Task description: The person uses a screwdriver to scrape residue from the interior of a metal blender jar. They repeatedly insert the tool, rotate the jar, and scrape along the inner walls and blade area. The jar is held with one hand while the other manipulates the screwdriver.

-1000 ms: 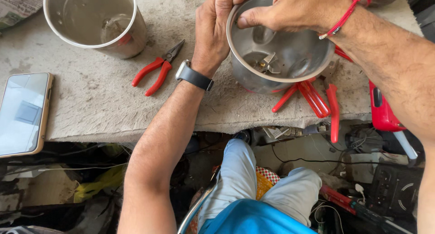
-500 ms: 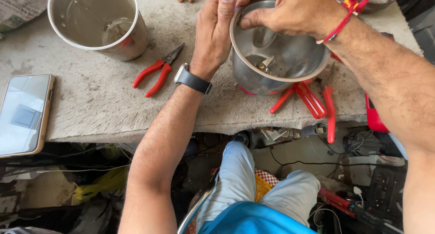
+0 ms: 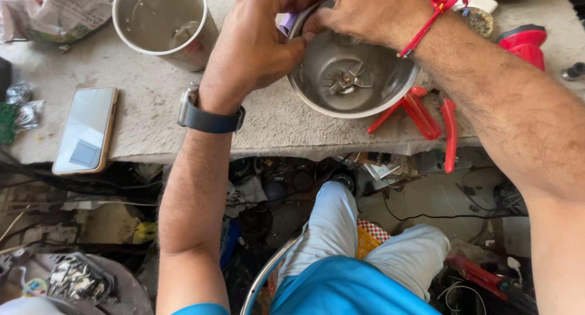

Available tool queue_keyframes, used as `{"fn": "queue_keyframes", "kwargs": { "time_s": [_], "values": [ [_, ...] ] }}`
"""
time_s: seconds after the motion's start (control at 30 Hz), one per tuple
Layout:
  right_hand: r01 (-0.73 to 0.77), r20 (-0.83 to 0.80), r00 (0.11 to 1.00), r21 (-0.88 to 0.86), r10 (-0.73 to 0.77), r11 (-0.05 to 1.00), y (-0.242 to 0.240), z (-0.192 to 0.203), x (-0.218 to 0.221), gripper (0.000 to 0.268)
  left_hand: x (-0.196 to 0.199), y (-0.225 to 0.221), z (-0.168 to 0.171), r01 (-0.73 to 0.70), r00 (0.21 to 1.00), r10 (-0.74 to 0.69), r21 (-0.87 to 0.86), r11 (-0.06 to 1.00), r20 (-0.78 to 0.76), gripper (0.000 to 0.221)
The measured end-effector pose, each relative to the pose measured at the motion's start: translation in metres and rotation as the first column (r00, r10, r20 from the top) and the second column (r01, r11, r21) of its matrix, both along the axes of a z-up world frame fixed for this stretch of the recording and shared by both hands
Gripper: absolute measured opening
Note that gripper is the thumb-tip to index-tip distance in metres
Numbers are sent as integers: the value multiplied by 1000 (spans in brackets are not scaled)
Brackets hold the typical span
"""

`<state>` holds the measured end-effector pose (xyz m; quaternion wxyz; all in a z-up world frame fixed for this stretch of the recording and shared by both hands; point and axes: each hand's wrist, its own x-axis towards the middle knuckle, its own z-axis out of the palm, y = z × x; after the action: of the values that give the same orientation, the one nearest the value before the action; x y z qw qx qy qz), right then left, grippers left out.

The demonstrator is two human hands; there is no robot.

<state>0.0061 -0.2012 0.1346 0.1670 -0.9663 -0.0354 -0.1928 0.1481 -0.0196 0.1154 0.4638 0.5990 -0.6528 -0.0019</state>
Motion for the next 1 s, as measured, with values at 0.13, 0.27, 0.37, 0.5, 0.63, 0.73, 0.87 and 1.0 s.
{"fn": "queue_keyframes", "kwargs": {
  "time_s": [0.13, 0.27, 0.37, 0.5, 0.63, 0.73, 0.87, 1.0],
  "values": [
    [84, -18, 995, -308, -94, 948, 23, 4, 19, 26, -15, 14, -8, -215, 944, 230, -86, 973, 238, 34],
    [-10, 64, 997, -349, 35, 937, 34, -6, 41, 23, -28, 28, -30, -296, 944, 316, -175, 939, 95, 39],
    [55, 42, 998, -480, -40, 876, 38, -14, 51, 24, -35, 36, -43, -380, 920, 391, -212, 900, 11, 42],
    [4, 88, 995, -500, 46, 866, 46, -6, 53, 23, -37, 38, -54, -462, 882, 471, -184, 868, 8, 40],
    [75, 31, 997, -282, -69, 956, 46, 15, -1, 35, -29, 42, -67, -469, 883, 466, -141, 872, -59, 44],
    [310, 103, 950, -206, -295, 928, 52, 4, -74, 34, -18, 47, -82, -429, 903, 417, -183, 885, -102, 47],
    [569, 138, 822, -163, -553, 806, 46, -29, -140, 36, -23, 42, -111, -442, 857, 365, -154, 884, -365, 50],
    [650, 50, 697, -464, -715, 601, 47, -85, -147, 46, -48, 24, -136, -484, 846, 362, -277, 830, -392, 47]
  ]
}}
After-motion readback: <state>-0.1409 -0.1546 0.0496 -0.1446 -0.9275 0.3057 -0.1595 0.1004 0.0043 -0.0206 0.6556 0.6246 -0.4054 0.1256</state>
